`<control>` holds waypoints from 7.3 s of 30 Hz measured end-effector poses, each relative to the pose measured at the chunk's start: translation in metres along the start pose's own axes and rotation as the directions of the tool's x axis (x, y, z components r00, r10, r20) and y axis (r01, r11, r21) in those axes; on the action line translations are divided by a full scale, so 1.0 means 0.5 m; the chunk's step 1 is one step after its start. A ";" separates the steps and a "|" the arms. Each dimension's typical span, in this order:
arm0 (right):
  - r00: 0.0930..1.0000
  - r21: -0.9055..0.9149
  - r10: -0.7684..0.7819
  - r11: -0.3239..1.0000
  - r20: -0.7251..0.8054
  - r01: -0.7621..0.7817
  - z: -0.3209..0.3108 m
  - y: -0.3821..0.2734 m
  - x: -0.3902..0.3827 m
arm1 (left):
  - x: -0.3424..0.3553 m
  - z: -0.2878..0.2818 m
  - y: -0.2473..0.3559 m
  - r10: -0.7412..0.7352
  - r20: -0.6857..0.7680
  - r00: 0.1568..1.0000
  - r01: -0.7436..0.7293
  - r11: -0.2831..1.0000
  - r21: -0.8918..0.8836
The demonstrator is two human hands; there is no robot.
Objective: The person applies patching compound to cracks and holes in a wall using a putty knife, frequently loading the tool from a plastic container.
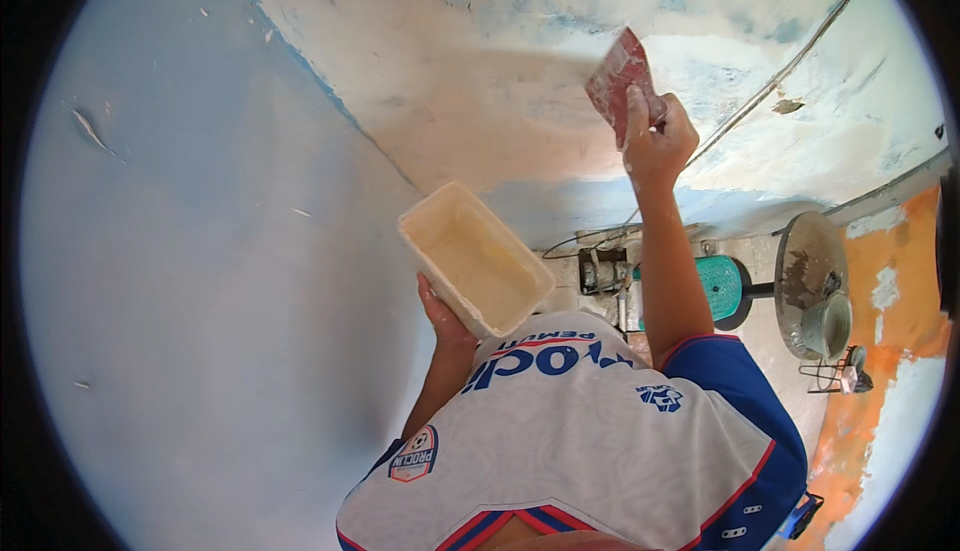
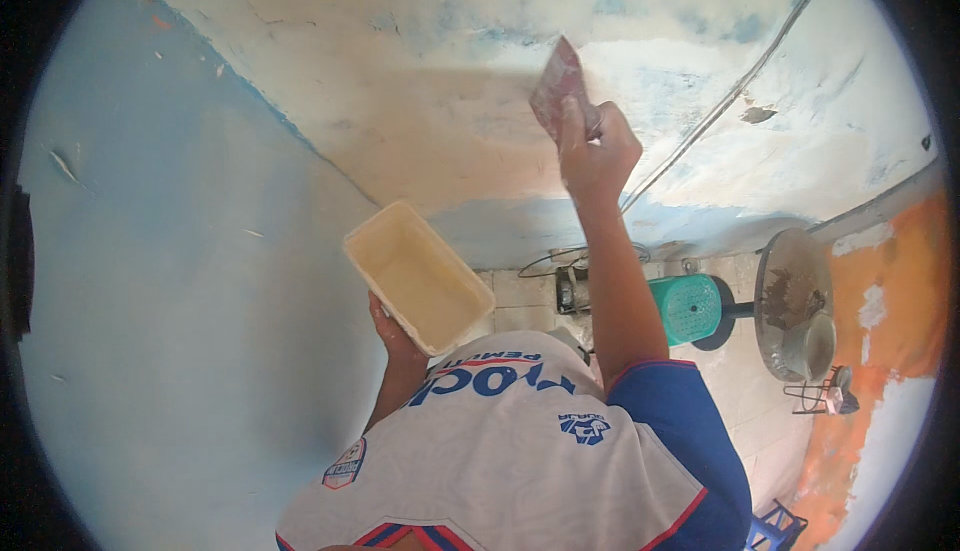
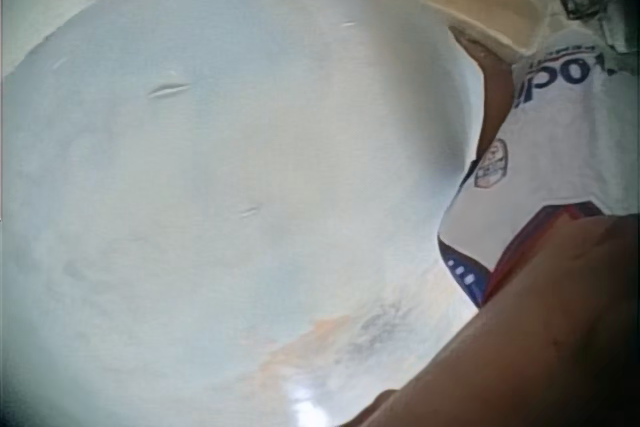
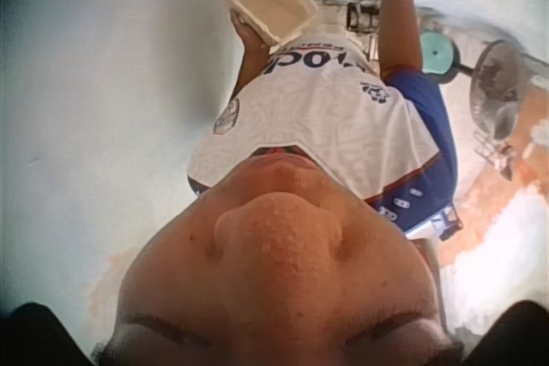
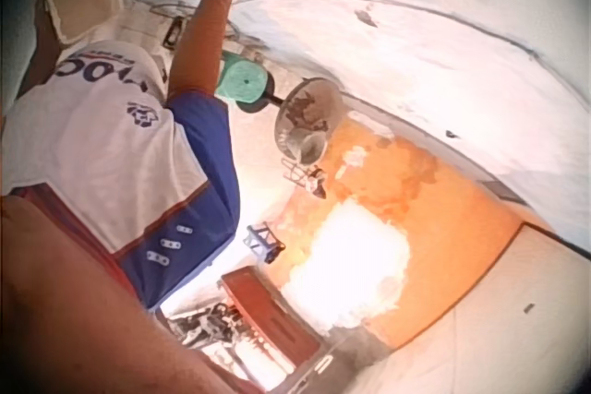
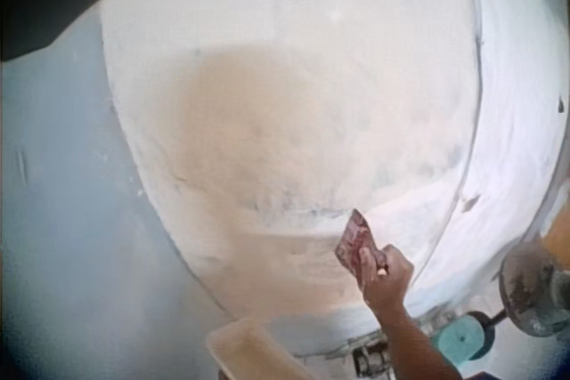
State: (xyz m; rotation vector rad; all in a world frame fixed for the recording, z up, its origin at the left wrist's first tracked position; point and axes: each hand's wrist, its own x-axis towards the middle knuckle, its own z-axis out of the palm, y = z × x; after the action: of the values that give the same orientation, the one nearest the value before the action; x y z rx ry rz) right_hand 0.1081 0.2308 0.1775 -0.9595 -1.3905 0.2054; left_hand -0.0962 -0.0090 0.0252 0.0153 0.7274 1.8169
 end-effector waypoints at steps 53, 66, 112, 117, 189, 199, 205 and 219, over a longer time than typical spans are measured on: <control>0.884 0.740 -0.297 0.668 0.360 -0.077 -0.661 0.219 0.120 | 0.033 0.368 -0.460 0.199 0.445 0.873 -0.149 0.978 -0.144; 0.721 0.697 -0.418 0.706 0.553 -0.125 -0.663 0.221 0.119 | 0.017 0.392 -0.532 0.188 0.464 0.866 -0.128 0.979 -0.159; 0.447 0.202 0.390 0.528 0.805 -0.825 -0.691 0.264 0.064 | -0.014 0.358 -0.635 0.290 0.262 0.921 -0.347 0.915 0.206; 0.353 0.146 0.396 0.464 0.848 -0.873 -0.688 0.292 0.062 | -0.009 0.377 -0.655 0.322 0.289 0.901 -0.390 0.894 0.219; 0.827 0.487 0.562 0.730 -0.027 -0.480 -0.357 0.158 -0.090 | 0.024 -0.055 -0.182 0.023 0.201 0.979 -0.058 0.984 0.168; 0.875 -0.182 0.098 0.961 -0.474 -0.206 -0.288 0.237 0.078 | 0.027 -0.055 -0.170 0.031 0.232 0.972 -0.063 0.989 0.132; 0.882 -0.385 -0.044 0.909 -0.469 -0.160 -0.158 0.268 0.117 | 0.034 -0.057 -0.160 0.009 0.222 0.975 -0.043 0.988 0.149; 0.875 -0.386 -0.104 0.917 -0.473 -0.099 -0.265 0.286 0.090 | 0.041 -0.038 -0.195 -0.095 0.253 0.963 0.058 0.987 0.151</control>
State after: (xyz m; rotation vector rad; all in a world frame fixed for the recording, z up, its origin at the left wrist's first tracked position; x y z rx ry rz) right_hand 0.2933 0.2897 0.1296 -1.2459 -0.9736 -0.3267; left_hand -0.0273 0.0180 -0.0442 0.3099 0.6589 1.6472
